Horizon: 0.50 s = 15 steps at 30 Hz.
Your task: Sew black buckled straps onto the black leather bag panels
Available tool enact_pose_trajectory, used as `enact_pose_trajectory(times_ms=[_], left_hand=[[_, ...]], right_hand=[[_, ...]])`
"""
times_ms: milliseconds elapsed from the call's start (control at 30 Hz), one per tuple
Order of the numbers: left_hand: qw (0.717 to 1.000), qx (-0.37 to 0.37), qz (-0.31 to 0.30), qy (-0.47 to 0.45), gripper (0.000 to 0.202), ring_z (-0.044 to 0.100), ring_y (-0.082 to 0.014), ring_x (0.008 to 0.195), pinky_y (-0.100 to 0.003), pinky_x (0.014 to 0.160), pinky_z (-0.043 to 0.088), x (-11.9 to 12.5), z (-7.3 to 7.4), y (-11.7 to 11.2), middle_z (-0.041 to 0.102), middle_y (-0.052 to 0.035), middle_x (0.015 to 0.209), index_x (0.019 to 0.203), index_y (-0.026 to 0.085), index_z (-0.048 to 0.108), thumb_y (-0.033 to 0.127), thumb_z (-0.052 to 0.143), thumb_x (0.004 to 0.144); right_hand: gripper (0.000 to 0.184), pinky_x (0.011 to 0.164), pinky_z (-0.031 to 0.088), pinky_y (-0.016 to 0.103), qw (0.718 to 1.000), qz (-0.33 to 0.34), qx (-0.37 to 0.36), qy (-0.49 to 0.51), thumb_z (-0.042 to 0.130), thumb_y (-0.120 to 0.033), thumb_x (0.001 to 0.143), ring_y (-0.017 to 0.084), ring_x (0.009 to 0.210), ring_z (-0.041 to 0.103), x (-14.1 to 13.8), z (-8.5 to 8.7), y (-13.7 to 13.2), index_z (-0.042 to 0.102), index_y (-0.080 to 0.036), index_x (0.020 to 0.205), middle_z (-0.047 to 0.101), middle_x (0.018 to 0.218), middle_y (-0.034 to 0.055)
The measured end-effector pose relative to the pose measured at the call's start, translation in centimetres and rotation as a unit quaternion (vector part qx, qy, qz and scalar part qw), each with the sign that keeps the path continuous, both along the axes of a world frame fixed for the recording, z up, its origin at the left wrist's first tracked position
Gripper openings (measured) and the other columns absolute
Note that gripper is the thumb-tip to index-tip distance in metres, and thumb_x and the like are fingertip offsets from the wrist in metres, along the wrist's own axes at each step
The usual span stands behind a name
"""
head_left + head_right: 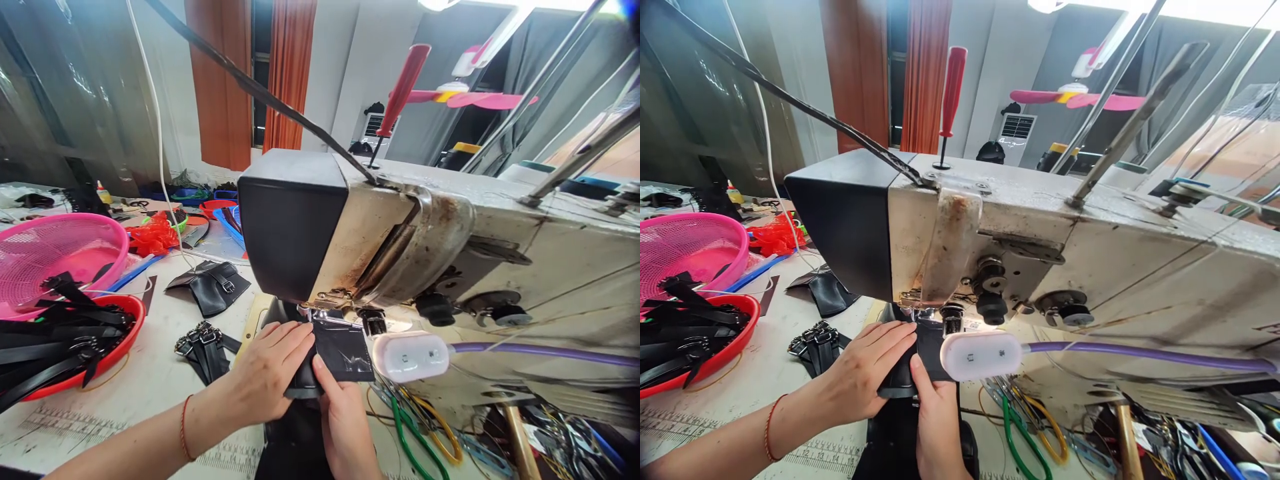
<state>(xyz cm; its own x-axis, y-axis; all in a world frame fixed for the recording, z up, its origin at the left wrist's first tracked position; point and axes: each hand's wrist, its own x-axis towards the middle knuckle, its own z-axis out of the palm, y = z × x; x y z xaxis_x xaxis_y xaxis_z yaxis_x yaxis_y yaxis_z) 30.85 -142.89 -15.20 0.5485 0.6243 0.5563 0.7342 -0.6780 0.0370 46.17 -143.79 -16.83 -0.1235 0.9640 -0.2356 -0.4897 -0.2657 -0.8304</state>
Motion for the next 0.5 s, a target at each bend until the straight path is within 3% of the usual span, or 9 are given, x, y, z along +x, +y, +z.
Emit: enact_pose_trajectory(times_ms=[67, 167, 233, 333, 367, 433, 500], left_hand=[[1.0, -0.012, -0.006, 0.0, 0.071, 0.05, -0.0361, 0.123, -0.051, 0.1, 0.041, -0.1, 0.0, 0.1, 0.051, -0.021, 0.14, 0.137, 0.007, 0.04, 0.012, 0.055, 0.068], [0.999, -0.036, -0.02, -0.016, 0.072, 0.047, -0.0351, 0.127, -0.051, 0.103, 0.039, -0.4, 0.3, 0.0, 0.048, -0.02, 0.143, 0.142, 0.01, 0.037, 0.014, 0.058, 0.074], [0.996, -0.067, -0.044, -0.044, 0.071, 0.046, -0.0347, 0.129, -0.051, 0.107, 0.037, -1.0, 0.6, -0.2, 0.047, -0.0195, 0.143, 0.142, 0.013, 0.039, 0.031, 0.067, 0.079], [0.983, -0.101, -0.071, -0.139, 0.061, 0.048, -0.0302, 0.126, -0.046, 0.107, 0.039, -3.2, 0.8, 0.2, 0.053, -0.0172, 0.137, 0.135, 0.017, 0.05, 0.047, 0.065, 0.083], [0.978, -0.099, -0.051, -0.179, 0.048, 0.051, -0.0276, 0.123, -0.043, 0.105, 0.041, -4.3, 0.6, 0.6, 0.056, -0.0159, 0.132, 0.129, 0.018, 0.054, 0.042, 0.06, 0.088], [0.97, -0.091, 0.045, -0.222, 0.028, 0.056, -0.0235, 0.113, -0.04, 0.1, 0.044, -7.1, -0.2, 1.4, 0.063, -0.0133, 0.117, 0.115, 0.018, 0.063, 0.027, 0.048, 0.095], [0.968, -0.137, 0.154, -0.145, 0.025, 0.059, -0.0237, 0.102, -0.039, 0.094, 0.046, -10.0, -1.5, 2.1, 0.066, -0.0119, 0.105, 0.101, 0.016, 0.068, 0.019, 0.045, 0.092]], right_hand=[[0.041, 0.1, 0.047, 0.043, 0.999, -0.027, 0.006, 0.017, 0.072, -0.051, 0.074, 0.028, 0.109, 0.062, 0.6, 0.1, 0.6, 0.073, -0.02, 0.101, 0.075, 0.1, 0.0051], [0.04, 0.094, 0.05, 0.043, 0.987, -0.147, 0.06, 0.007, 0.063, -0.055, 0.077, 0.028, 0.104, 0.064, 2.4, -0.2, 2.8, 0.072, -0.024, 0.1, 0.075, 0.092, 0.0028], [0.029, 0.089, 0.051, 0.042, 0.973, -0.205, 0.103, -0.022, 0.068, -0.047, 0.071, 0.028, 0.096, 0.065, 3.9, -0.4, 4.7, 0.072, -0.026, 0.09, 0.074, 0.085, 0.0015], [0.026, 0.08, 0.051, 0.041, 0.968, -0.215, 0.125, -0.037, 0.077, -0.034, 0.057, 0.026, 0.083, 0.064, 5.6, 0.1, 6.5, 0.069, -0.027, 0.081, 0.072, 0.079, 0.0], [0.029, 0.079, 0.051, 0.041, 0.969, -0.209, 0.127, -0.038, 0.078, -0.032, 0.055, 0.025, 0.082, 0.064, 5.9, 0.6, 6.6, 0.069, -0.027, 0.082, 0.072, 0.079, 0.0], [0.029, 0.077, 0.05, 0.04, 0.966, -0.21, 0.142, -0.04, 0.077, -0.033, 0.054, 0.025, 0.083, 0.063, 6.1, 1.8, 6.4, 0.068, -0.027, 0.081, 0.071, 0.08, 0.0006], [0.023, 0.074, 0.049, 0.039, 0.954, -0.242, 0.173, -0.029, 0.075, -0.034, 0.054, 0.024, 0.082, 0.062, 6.2, 3.3, 6.1, 0.066, -0.025, 0.073, 0.068, 0.077, 0.0005]])
